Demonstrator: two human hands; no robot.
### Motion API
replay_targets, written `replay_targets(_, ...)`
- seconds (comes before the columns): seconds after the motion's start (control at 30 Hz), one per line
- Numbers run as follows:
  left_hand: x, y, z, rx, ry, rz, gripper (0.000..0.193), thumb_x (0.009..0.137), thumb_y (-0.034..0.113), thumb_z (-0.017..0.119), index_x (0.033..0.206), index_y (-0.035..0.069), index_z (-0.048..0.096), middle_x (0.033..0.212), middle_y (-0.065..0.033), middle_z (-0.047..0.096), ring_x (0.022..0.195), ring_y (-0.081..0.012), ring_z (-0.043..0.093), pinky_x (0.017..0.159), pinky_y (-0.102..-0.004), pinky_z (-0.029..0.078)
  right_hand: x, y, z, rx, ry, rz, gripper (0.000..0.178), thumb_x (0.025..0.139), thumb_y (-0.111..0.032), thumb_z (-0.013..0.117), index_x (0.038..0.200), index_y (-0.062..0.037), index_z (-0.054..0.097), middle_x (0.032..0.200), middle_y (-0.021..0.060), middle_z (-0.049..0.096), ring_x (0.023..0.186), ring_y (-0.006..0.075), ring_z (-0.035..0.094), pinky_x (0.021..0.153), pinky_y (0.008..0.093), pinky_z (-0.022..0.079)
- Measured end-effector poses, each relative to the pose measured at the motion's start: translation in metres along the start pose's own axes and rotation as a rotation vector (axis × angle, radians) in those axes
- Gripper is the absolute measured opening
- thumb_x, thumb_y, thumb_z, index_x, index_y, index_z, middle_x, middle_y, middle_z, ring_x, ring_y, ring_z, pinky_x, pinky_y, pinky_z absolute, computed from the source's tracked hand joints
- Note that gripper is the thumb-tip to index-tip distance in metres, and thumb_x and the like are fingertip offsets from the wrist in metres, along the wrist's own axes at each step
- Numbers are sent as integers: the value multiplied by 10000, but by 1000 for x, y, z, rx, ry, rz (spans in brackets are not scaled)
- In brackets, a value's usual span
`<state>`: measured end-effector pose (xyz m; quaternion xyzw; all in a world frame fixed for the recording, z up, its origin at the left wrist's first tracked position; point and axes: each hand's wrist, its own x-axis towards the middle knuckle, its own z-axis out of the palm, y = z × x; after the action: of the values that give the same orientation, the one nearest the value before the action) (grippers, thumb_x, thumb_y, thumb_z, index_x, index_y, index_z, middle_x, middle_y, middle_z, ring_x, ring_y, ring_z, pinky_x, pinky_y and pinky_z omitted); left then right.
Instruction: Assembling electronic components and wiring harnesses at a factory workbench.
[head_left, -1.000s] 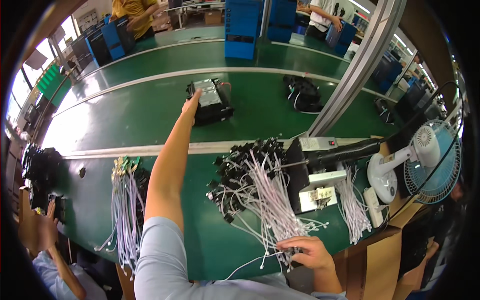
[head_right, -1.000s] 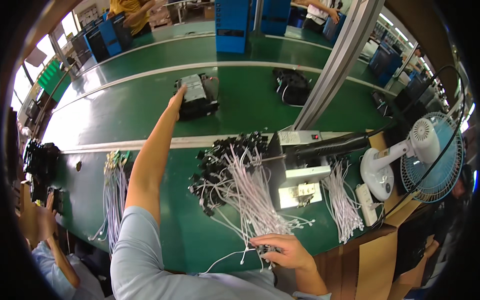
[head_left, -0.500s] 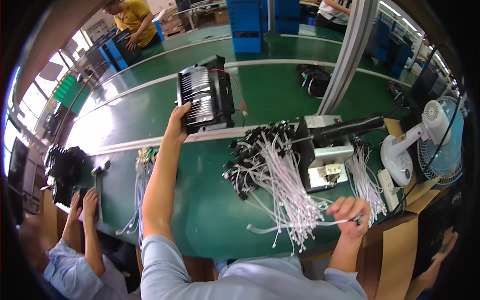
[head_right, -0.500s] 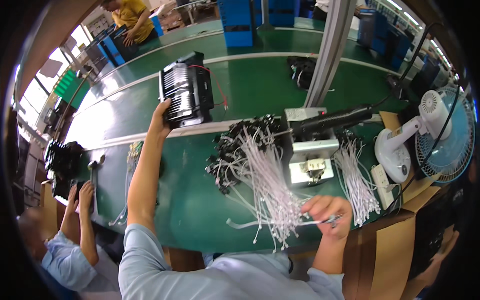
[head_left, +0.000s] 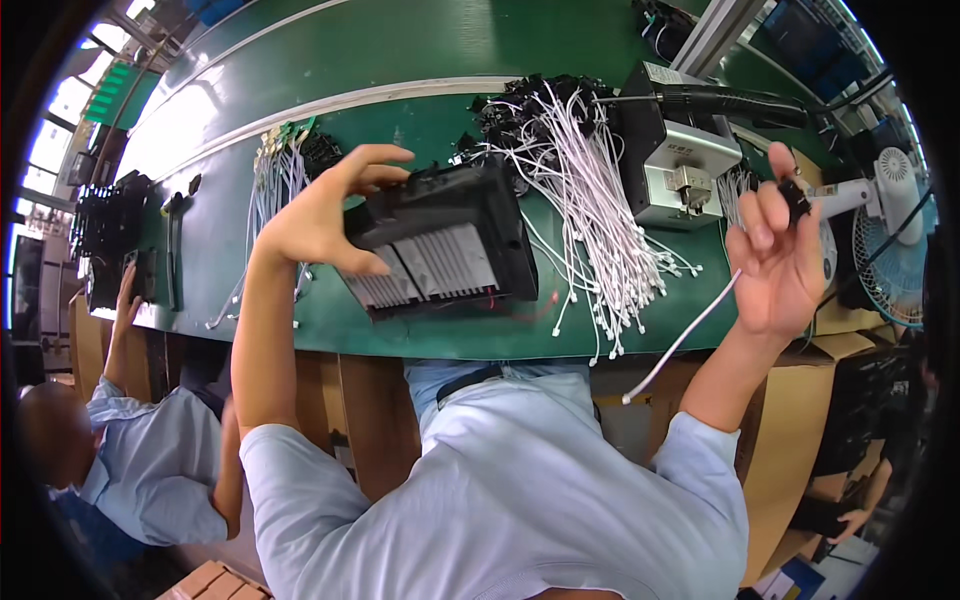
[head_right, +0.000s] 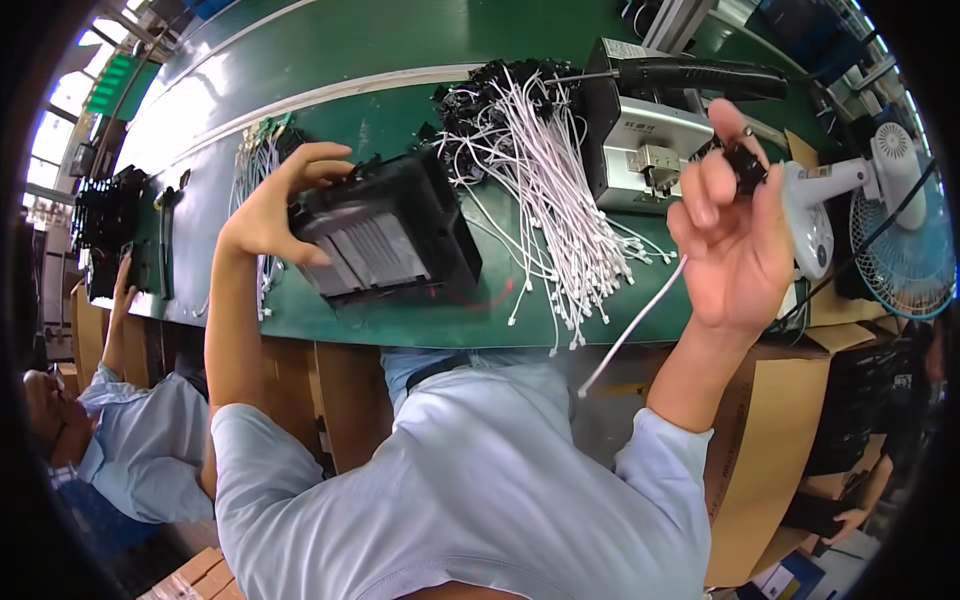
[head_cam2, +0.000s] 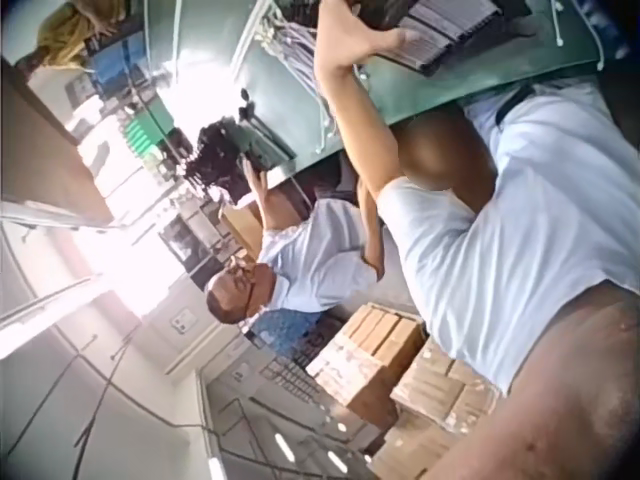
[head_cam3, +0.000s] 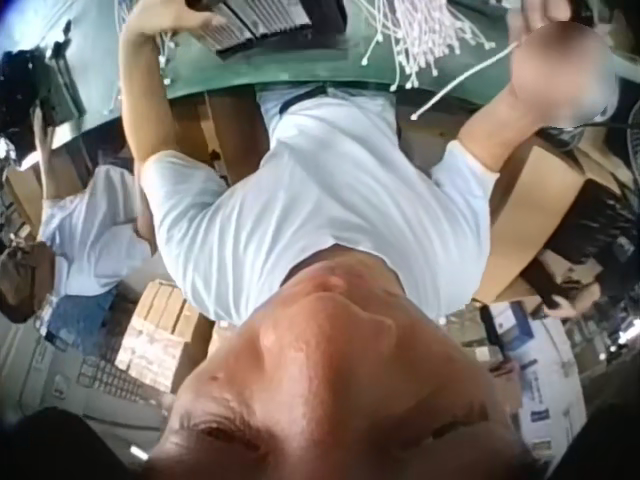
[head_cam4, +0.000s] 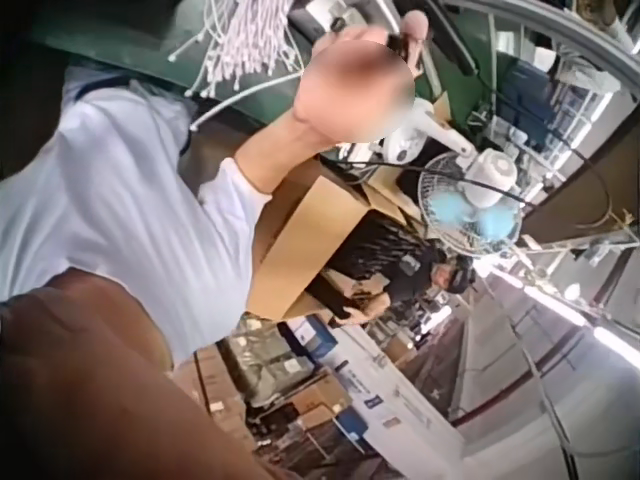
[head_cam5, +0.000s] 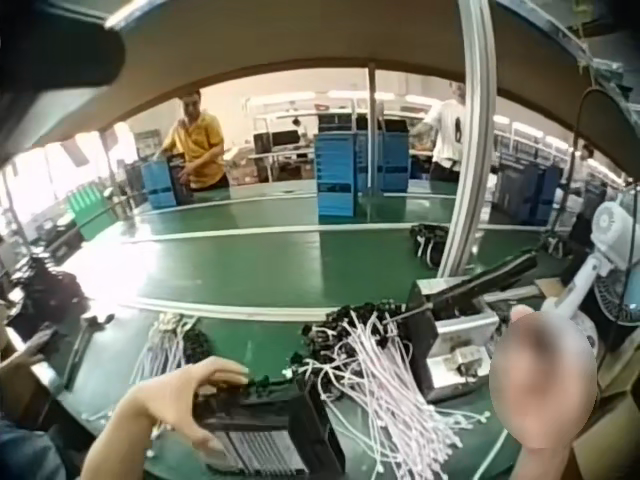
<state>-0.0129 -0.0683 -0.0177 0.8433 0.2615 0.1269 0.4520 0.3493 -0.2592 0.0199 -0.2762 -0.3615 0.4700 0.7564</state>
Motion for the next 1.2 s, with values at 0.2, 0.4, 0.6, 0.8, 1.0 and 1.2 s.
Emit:
replay_targets(0.2,1,43,49,654,134,231,763,473,159,799,1171,42,514,1245,-169,539,1108,-369,513,945,-432,427,10,28,35,-698,-257,-148,348,953,-205,549,1218,6,469,1013,117,655,754,152,605,570,243,482)
replay_targets(0.4,-8,57,77,762,192,276,717,456,159,810,1104,40,527,1258,-184,512,1102,-369,499,929,-460,415,13,98,56,-1426,-550,-344,391,809,-63,689,1158,-16,519,963,138,614,808,266,628,711,340,515)
replay_targets(0.6,-17,58,89,815,235,273,697,472,180,803,1106,77,533,1246,-195,523,1054,-344,526,897,-443,427,9,104,63,-1506,-541,-304,285,767,-209,728,971,-47,613,733,52,636,709,230,545,601,349,475)
replay_targets(0.8,-18,61,95,808,241,190,866,460,225,811,1255,65,508,1175,-151,520,1043,-340,517,887,-453,416,10,109,59,-1354,-534,-154,308,725,-102,764,997,-23,644,863,111,628,775,264,586,694,338,468)
replay_targets(1.0,-24,66,70,645,58,221,862,612,407,799,1333,65,472,1229,-167,512,1070,-343,510,921,-464,411,-2,107,62,-1321,-398,-79,325,701,-57,760,1001,-17,641,944,122,653,856,293,594,765,359,473)
replay_targets(1.2,6,-47,-44,450,366,77,266,744,124,664,997,41,674,996,-145,645,934,-327,599,838,-410,478,0,109,64,-1298,-390,-26,336,679,-19,754,991,2,631,927,130,641,811,283,588,734,340,468)
